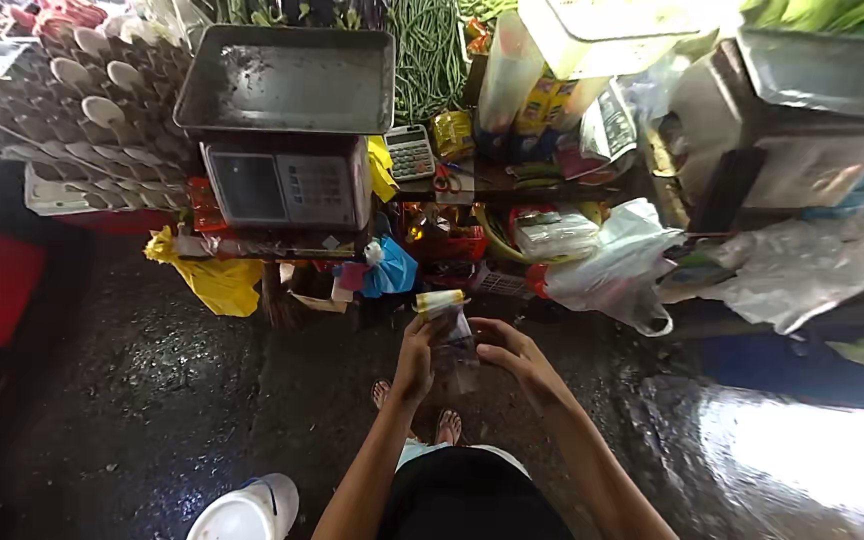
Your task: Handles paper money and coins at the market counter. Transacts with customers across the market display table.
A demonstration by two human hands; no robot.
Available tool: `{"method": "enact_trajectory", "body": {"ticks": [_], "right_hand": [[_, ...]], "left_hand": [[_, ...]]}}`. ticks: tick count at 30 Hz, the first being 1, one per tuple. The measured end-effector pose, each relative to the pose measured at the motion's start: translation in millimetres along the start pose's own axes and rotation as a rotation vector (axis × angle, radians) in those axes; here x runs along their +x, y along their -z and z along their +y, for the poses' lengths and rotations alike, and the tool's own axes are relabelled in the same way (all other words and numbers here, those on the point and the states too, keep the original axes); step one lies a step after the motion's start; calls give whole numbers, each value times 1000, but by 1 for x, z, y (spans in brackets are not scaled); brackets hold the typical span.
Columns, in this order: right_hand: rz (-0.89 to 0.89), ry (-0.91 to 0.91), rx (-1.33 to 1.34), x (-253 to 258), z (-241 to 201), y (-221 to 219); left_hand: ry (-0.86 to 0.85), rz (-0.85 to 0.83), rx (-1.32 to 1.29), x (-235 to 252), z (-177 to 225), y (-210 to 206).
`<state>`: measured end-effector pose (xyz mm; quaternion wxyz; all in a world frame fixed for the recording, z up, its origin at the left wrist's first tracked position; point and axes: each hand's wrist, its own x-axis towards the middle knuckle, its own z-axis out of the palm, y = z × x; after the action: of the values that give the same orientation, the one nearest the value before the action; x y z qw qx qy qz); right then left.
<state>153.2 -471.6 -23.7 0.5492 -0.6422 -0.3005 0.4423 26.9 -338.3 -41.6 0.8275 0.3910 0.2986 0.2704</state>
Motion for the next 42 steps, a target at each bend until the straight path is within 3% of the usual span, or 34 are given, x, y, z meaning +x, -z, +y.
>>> {"method": "enact_trajectory", "body": {"ticks": [4, 8, 11, 15, 18, 20, 22, 27, 31, 36, 42], "right_hand": [[39, 93, 4, 45, -13, -28], [157, 111, 85, 72, -21, -48], [105, 193, 202, 88, -11, -55], [205, 309, 75, 105, -12, -74], [334, 160, 52, 115, -23, -87], [329, -25, 109, 122, -24, -90], [312, -59, 75, 124, -24, -96], [434, -41, -208, 131, -2, -115], [376, -69, -352, 136, 11, -137], [258, -145, -104, 147, 3, -164], [199, -110, -75, 150, 0, -166]], "left_hand": [[-66, -123, -29, 15, 19, 27], [-4, -61, -63, 31, 42, 49], [16, -158, 31, 49, 50, 70], [178, -214, 196, 60, 66, 81], [119, -185, 256, 66, 72, 81], [66, -121, 327, 69, 77, 82], [108, -39, 366, 72, 84, 83], [388, 311, -205, 77, 100, 106], [283, 329, -319, 75, 107, 125], [148, 383, -542, 79, 117, 125], [65, 312, -671, 86, 125, 132]]}}
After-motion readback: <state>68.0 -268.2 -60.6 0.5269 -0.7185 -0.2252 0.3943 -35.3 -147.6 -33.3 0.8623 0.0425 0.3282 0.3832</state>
